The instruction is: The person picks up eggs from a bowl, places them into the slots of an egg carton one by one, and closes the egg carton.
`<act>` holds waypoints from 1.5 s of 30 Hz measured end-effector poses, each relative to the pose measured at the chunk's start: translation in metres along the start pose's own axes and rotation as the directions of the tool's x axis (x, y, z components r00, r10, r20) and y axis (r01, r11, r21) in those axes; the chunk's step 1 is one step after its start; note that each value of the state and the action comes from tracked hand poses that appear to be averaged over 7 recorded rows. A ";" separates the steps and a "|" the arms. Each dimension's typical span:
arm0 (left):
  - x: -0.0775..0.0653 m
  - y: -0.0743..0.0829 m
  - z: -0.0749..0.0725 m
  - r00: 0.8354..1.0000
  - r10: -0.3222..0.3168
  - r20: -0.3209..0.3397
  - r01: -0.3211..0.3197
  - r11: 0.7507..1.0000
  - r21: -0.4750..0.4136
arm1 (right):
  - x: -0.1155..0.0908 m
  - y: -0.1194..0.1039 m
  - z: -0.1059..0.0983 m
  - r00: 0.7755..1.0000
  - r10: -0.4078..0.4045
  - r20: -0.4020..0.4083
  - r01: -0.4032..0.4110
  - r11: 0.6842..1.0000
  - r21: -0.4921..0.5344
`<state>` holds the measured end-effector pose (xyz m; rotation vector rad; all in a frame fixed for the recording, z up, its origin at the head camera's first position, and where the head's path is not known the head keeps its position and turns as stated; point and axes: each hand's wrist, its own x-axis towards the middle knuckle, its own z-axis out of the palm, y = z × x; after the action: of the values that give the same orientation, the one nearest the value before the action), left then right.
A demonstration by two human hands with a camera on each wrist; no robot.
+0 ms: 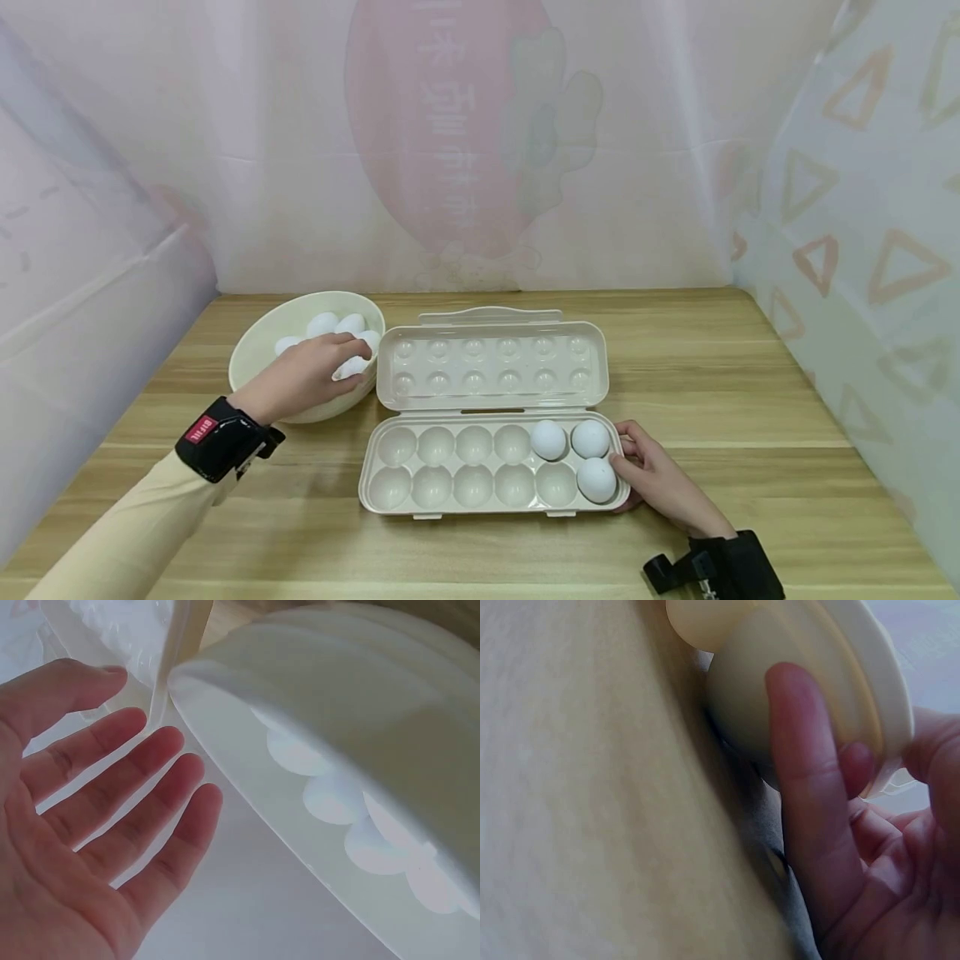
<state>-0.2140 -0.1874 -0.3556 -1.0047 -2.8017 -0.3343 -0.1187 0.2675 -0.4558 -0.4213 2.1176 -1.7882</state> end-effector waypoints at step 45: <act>0.019 -0.082 -0.015 0.898 -0.114 0.425 0.143 0.989 -0.037 | 0.000 0.001 0.003 0.999 0.049 -0.024 -0.049 0.999 -0.007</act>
<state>-0.2803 -0.2416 -0.3505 -1.0113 -3.2786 -0.2522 -0.1180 0.2650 -0.4568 -0.3489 2.1325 -1.7674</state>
